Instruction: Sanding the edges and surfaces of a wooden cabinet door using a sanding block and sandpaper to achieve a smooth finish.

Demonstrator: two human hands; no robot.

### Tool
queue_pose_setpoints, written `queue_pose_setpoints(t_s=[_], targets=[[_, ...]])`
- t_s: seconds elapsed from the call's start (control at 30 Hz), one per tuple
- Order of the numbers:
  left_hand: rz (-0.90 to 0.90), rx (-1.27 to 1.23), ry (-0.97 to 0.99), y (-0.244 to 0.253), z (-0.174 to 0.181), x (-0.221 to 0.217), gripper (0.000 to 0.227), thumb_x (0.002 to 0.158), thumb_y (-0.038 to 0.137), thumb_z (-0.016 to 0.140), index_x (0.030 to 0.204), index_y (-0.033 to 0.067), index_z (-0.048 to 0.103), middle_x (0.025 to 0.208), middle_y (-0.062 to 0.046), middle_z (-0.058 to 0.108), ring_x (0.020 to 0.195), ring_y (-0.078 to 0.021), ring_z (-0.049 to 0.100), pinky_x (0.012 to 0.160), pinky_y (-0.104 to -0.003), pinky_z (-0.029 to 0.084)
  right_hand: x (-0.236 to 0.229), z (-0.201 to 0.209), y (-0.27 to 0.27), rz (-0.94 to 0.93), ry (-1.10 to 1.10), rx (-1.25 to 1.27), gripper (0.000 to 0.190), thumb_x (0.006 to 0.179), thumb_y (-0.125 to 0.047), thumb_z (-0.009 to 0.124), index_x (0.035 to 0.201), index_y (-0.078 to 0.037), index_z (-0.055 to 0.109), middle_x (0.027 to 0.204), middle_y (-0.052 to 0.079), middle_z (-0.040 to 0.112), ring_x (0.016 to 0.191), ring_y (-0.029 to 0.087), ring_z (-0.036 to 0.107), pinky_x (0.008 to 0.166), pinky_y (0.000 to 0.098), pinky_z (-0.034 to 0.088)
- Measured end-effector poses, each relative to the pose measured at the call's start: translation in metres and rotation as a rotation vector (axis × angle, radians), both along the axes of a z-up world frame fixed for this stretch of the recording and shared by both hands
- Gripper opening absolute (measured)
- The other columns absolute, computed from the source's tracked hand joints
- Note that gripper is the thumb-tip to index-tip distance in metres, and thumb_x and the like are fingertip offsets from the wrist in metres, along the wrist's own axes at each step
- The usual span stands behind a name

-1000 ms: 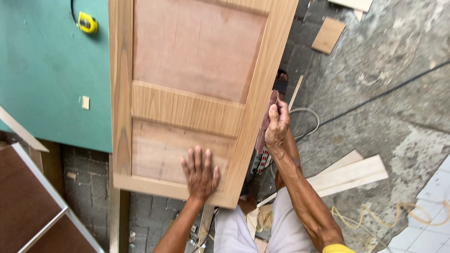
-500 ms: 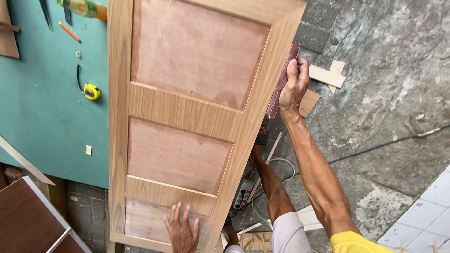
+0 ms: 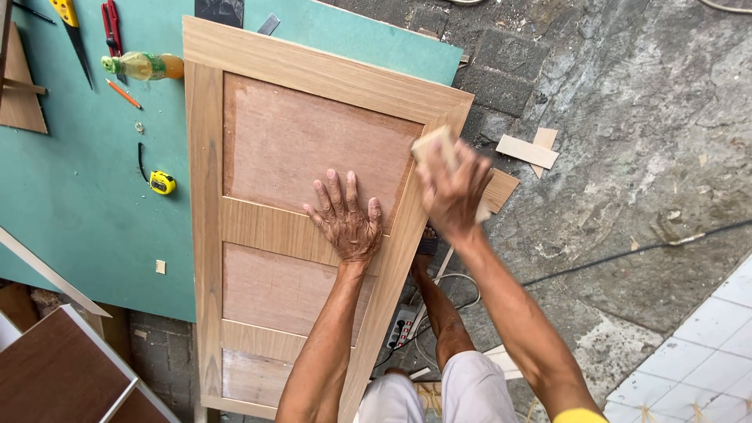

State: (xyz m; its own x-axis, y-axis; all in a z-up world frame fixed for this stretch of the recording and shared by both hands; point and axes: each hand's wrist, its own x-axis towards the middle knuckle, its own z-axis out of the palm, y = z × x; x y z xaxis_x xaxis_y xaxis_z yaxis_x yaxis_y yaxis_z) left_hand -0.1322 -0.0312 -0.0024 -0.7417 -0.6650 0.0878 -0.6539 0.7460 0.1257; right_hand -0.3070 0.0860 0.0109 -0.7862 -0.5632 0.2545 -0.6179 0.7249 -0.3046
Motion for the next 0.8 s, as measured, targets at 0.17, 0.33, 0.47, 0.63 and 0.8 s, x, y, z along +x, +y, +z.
queue_pose_setpoints(t_s=[0.17,0.33,0.47,0.63,0.8], targets=[[-0.007,-0.019,0.014,-0.002,-0.01,0.004,0.065,0.101,0.057,0.039,0.158,0.0265,0.043,0.168,-0.01,0.035,0.157,-0.0387,0.025,0.119,-0.07,0.011,-0.043,-0.029,-0.007,-0.213,0.052,0.034,0.045,0.104,-0.045,0.063,0.14,-0.019,0.063,0.116,0.011,0.047,0.097,0.027,0.042,0.079,0.0392,0.036],[-0.016,-0.017,0.007,-0.002,-0.011,0.002,0.068,0.099,0.055,0.043,0.16,0.0254,0.039,0.17,-0.012,0.031,0.157,-0.0411,0.022,0.116,-0.072,0.013,-0.014,-0.011,-0.001,-0.134,-0.036,0.058,0.041,0.1,-0.04,0.07,0.134,-0.018,0.068,0.11,0.014,0.046,0.093,0.028,0.04,0.08,0.0405,0.034],[-0.007,0.006,-0.016,-0.002,-0.01,-0.002,0.068,0.099,0.054,0.042,0.16,0.0251,0.037,0.17,-0.012,0.031,0.156,-0.0424,0.023,0.115,-0.072,0.015,-0.039,-0.028,-0.012,-0.217,-0.028,-0.035,0.047,0.1,-0.041,0.07,0.137,-0.013,0.065,0.115,0.015,0.046,0.099,0.034,0.045,0.083,0.045,0.038],[-0.009,-0.004,-0.02,0.0,-0.007,0.007,0.068,0.098,0.054,0.042,0.159,0.0256,0.039,0.169,-0.013,0.032,0.156,-0.043,0.024,0.114,-0.071,0.016,-0.007,-0.032,0.006,-0.176,-0.063,-0.033,0.047,0.098,-0.044,0.07,0.132,-0.013,0.069,0.113,0.017,0.049,0.1,0.04,0.05,0.082,0.05,0.04],[-0.019,-0.006,-0.03,0.001,-0.006,0.005,0.067,0.101,0.055,0.039,0.16,0.0238,0.038,0.169,-0.015,0.032,0.155,-0.0445,0.026,0.112,-0.071,0.019,-0.009,-0.018,-0.012,-0.226,-0.039,-0.057,0.049,0.096,-0.042,0.074,0.133,-0.01,0.068,0.112,0.017,0.049,0.1,0.04,0.051,0.086,0.05,0.041]])
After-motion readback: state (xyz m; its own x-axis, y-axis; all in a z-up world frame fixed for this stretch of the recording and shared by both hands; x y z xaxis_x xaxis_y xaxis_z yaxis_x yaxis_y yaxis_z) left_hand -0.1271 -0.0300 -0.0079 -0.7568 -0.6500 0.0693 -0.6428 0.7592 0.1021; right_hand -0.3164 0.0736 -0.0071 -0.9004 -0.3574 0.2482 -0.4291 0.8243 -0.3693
